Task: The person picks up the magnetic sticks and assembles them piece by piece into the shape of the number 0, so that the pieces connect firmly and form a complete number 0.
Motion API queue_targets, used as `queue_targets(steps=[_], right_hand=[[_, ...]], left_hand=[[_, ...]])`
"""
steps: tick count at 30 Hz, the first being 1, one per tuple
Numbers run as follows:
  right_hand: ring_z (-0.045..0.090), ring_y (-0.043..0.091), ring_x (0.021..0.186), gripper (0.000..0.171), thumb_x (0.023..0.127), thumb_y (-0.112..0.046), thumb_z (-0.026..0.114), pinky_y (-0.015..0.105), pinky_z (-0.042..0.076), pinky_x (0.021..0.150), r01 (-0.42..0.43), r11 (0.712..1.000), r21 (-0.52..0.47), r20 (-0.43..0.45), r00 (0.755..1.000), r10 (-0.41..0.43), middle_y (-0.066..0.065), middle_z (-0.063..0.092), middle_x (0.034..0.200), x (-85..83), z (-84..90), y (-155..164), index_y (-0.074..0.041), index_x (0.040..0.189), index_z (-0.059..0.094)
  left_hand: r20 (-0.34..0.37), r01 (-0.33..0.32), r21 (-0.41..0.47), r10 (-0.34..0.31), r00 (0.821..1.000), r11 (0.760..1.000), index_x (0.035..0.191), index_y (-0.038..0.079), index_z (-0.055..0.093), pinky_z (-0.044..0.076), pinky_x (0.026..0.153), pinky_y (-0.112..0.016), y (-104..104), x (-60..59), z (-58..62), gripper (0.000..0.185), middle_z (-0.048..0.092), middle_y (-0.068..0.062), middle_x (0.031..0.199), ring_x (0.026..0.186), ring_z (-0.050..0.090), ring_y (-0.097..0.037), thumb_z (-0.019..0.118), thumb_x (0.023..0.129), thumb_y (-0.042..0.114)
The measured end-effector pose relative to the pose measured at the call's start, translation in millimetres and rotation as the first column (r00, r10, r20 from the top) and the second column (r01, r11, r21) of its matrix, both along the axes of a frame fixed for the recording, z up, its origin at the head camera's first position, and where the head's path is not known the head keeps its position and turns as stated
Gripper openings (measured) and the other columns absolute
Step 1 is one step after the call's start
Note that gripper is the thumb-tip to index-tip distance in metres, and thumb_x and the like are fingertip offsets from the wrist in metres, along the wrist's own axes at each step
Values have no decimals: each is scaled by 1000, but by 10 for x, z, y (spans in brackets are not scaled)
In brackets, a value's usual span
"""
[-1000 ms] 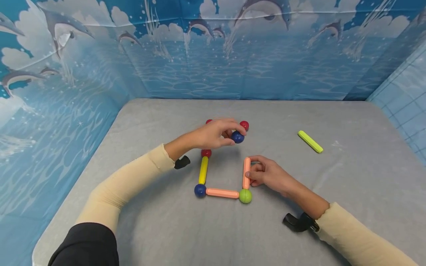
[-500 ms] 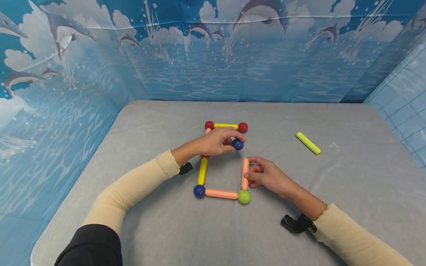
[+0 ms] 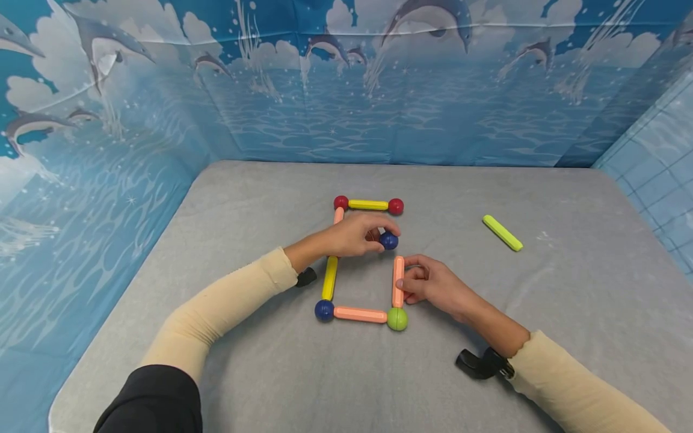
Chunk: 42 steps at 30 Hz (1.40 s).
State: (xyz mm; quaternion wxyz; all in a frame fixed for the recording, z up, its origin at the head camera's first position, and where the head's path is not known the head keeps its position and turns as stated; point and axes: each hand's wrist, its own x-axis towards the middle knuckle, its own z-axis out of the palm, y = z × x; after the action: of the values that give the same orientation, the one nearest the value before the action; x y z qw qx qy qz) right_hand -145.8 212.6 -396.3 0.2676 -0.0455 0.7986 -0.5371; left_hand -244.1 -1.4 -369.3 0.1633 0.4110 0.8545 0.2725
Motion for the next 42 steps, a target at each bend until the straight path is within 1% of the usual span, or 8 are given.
queue_targets(steps=[7,15,20,29,33,35,39,42], right_hand=[[69,10,83,60,97,-21,63,30,60,78,4,1000,10,1,1000,-4,2,67,95,-11,13,-8,4,144,36],[69,10,83,60,97,-21,64,30,60,77,9,1000,29,4,1000,-9,1,69,97,-20,27,-22,4,144,37],[69,11,83,60,97,-21,63,29,60,78,8,999,40,9,1000,-8,2,68,97,-14,20,-42,5,144,37],[69,10,81,62,97,-20,63,29,60,77,-6,999,39,7,1000,6,1,68,94,-15,4,-67,7,146,35],[68,10,81,62,97,-18,63,28,60,77,-4,999,43,14,1000,3,1,68,94,-16,0,-70,8,146,34],[68,10,81,62,97,-19,63,29,60,77,5,998,61,15,1000,-6,2,67,95,-15,0,-81,7,146,35],[67,11,82,60,97,-20,64,29,59,77,29,994,105,15,999,-31,6,66,100,-16,15,-110,5,144,38],[66,11,83,59,96,-18,64,29,59,77,41,992,121,11,999,-43,9,65,107,-13,29,-117,5,144,39]], left_hand=[[-20,12,4,-11,1000,1000,133,15,61,49,92,-16,22,-2,-35,41,60,1,137,104,62,-10,69,93,13],[6,29,21,-29,1000,999,132,13,62,50,88,-13,55,-15,-83,40,64,1,130,100,64,-7,69,93,12],[20,55,14,-56,998,998,133,14,62,49,86,-12,93,3,-111,40,63,1,131,100,64,-7,67,94,11],[13,57,-12,-57,998,998,135,15,60,49,88,-13,98,40,-106,41,62,0,134,101,63,-8,65,95,11],[35,48,-27,-47,998,999,139,17,57,50,85,-13,68,24,-78,46,59,1,140,102,63,-7,66,95,13],[42,26,-32,-25,999,999,141,18,55,50,84,-14,3,0,-19,49,57,1,143,104,63,-7,67,95,16],[25,-58,-17,58,998,998,139,14,57,55,86,-24,-239,-57,148,46,58,-6,140,109,66,-16,67,95,18],[-11,-133,-54,133,991,990,134,11,61,55,91,-31,-434,-82,190,38,63,-9,132,109,66,-20,65,97,19]])
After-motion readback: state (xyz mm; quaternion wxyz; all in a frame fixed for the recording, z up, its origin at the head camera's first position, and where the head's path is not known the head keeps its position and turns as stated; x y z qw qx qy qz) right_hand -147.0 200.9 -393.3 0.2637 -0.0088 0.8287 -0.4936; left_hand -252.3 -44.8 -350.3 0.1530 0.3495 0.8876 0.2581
